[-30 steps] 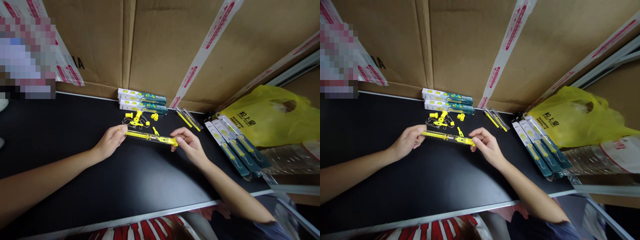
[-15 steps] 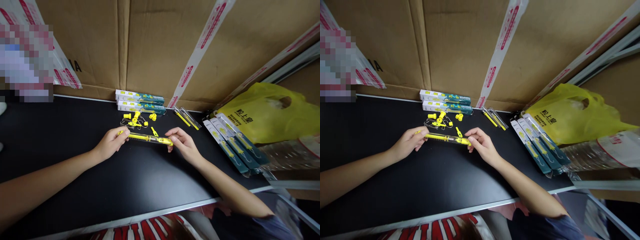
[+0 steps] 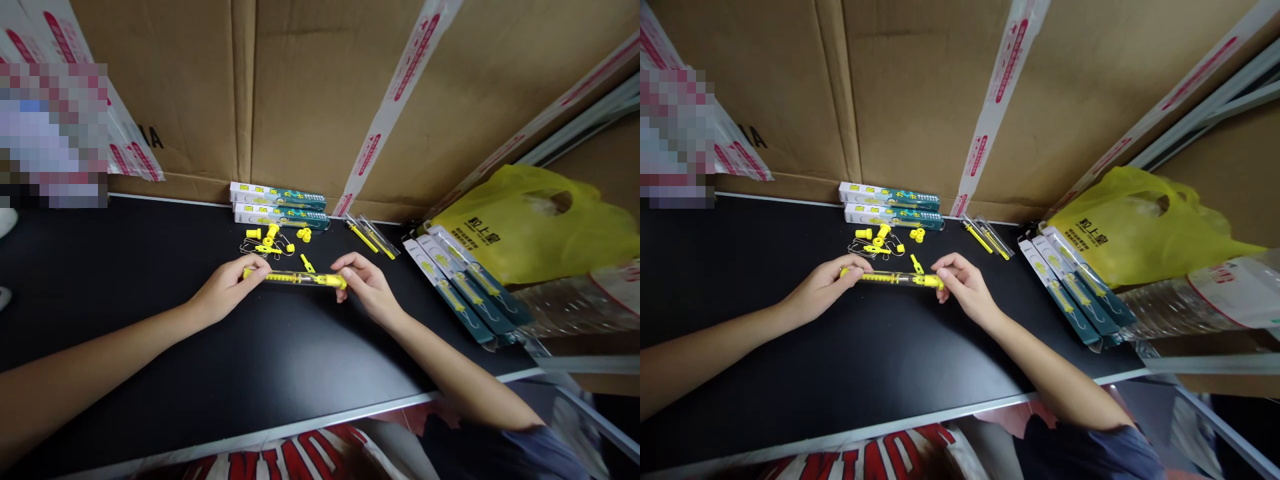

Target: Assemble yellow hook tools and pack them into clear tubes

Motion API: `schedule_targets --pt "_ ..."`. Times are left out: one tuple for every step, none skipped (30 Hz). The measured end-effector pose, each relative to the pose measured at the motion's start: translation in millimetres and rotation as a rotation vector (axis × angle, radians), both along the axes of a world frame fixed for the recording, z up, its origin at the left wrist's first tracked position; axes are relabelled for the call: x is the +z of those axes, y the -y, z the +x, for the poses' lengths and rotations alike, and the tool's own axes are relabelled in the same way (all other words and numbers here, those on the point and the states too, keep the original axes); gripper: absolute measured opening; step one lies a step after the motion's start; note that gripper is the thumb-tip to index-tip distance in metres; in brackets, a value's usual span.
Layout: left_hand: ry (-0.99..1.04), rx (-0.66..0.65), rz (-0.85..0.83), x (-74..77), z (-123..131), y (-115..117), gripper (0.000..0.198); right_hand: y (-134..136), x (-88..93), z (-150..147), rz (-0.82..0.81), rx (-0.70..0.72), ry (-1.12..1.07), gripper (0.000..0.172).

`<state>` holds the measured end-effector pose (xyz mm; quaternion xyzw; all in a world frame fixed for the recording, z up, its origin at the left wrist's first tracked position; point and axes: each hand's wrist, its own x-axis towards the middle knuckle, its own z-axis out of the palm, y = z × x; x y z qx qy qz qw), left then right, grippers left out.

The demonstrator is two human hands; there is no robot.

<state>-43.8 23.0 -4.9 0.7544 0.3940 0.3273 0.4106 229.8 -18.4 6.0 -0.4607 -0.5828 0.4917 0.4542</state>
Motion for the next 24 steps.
schedule_targets --pt "-0.005 -0.002 0.009 0.7 0.4 -0.5 0.027 0.5 0.0 -0.6 -0.004 0.004 0.001 0.03" --pt "-0.01 -0.006 0.008 1.1 0.6 -1.2 0.026 1.0 0.2 -1.3 -0.006 0.01 0.001 0.03" --pt "-0.012 -0.01 0.002 1.1 0.7 -2.1 0.027 1.5 0.5 -2.1 -0.006 0.014 0.001 0.03" --pt "-0.015 -0.016 -0.006 1.0 0.7 -3.1 0.028 2.0 1.0 -2.9 -0.006 0.016 -0.001 0.03" --pt "-0.015 -0.022 -0.01 0.6 0.6 -4.1 0.029 2.5 1.7 -3.6 -0.004 0.015 -0.003 0.03" --pt "-0.01 -0.025 -0.012 0.2 0.5 -5.0 0.031 2.8 2.4 -4.2 -0.003 0.014 -0.006 0.031" --pt "-0.001 -0.025 -0.016 -0.3 0.3 -5.9 0.031 3.1 3.1 -4.6 -0.003 0.014 -0.011 0.031" --pt "0.01 -0.022 -0.028 -0.9 0.1 -6.7 0.032 3.2 4.0 -4.7 -0.004 0.016 -0.016 0.032" --pt "0.025 -0.016 -0.05 -1.6 0.0 -7.3 0.032 3.2 4.9 -4.3 -0.003 0.02 -0.021 0.034" --pt "0.042 -0.006 -0.078 -2.4 0.0 -7.8 0.032 2.9 5.8 -3.5 -0.001 0.025 -0.025 0.036" --pt "0.059 0.005 -0.111 -3.4 0.0 -8.2 0.032 2.0 6.7 -2.1 0.002 0.027 -0.027 0.039" --pt "0.075 0.015 -0.142 -4.4 0.1 -8.4 0.032 0.4 7.5 -0.1 0.006 0.024 -0.025 0.041" --pt "0.09 0.024 -0.167 -5.4 0.1 -8.5 0.032 -2.2 8.1 2.5 0.012 0.013 -0.016 0.042" --pt "0.103 0.03 -0.182 -6.4 0.2 -8.6 0.033 -6.2 8.6 5.6 0.018 -0.002 0.003 0.042" --pt "0.113 0.032 -0.191 -7.1 0.2 -8.5 0.033 -11.6 8.8 9.1 0.028 -0.016 0.036 0.041" --pt "0.118 0.03 -0.196 -7.7 0.2 -8.4 0.034 -18.5 8.8 12.6 0.041 -0.029 0.086 0.039" --pt "0.122 0.028 -0.198 -8.0 0.1 -8.2 0.034 -26.7 8.4 15.9 0.058 -0.028 0.161 0.035" --pt "0.124 0.027 -0.198 -8.2 0.0 -8.0 0.034 -36.0 7.8 18.6 0.088 -0.013 0.264 0.03" --pt "0.127 0.026 -0.198 -8.3 -0.1 -7.8 0.035 -46.1 7.0 20.5 0.141 0.011 0.388 0.025" --pt "0.13 0.026 -0.197 -8.4 -0.1 -7.7 0.035 -56.3 6.0 21.2 0.22 0.023 0.52 0.021" --pt "0.133 0.026 -0.196 -8.5 -0.1 -7.6 0.035 -66.2 5.0 20.7 0.313 0.019 0.661 0.016" --pt "0.137 0.024 -0.194 -8.6 0.0 -7.6 0.034 -75.4 3.9 18.8 0.386 0.017 0.79 0.014" --pt "0.14 0.019 -0.191 -8.7 0.1 -7.6 0.034 -83.5 2.8 15.7 0.445 0.006 0.9 0.013" --pt "0.141 0.015 -0.186 -8.7 0.3 -7.7 0.034 -90.2 1.8 11.6 0.49 -0.015 0.992 0.013"
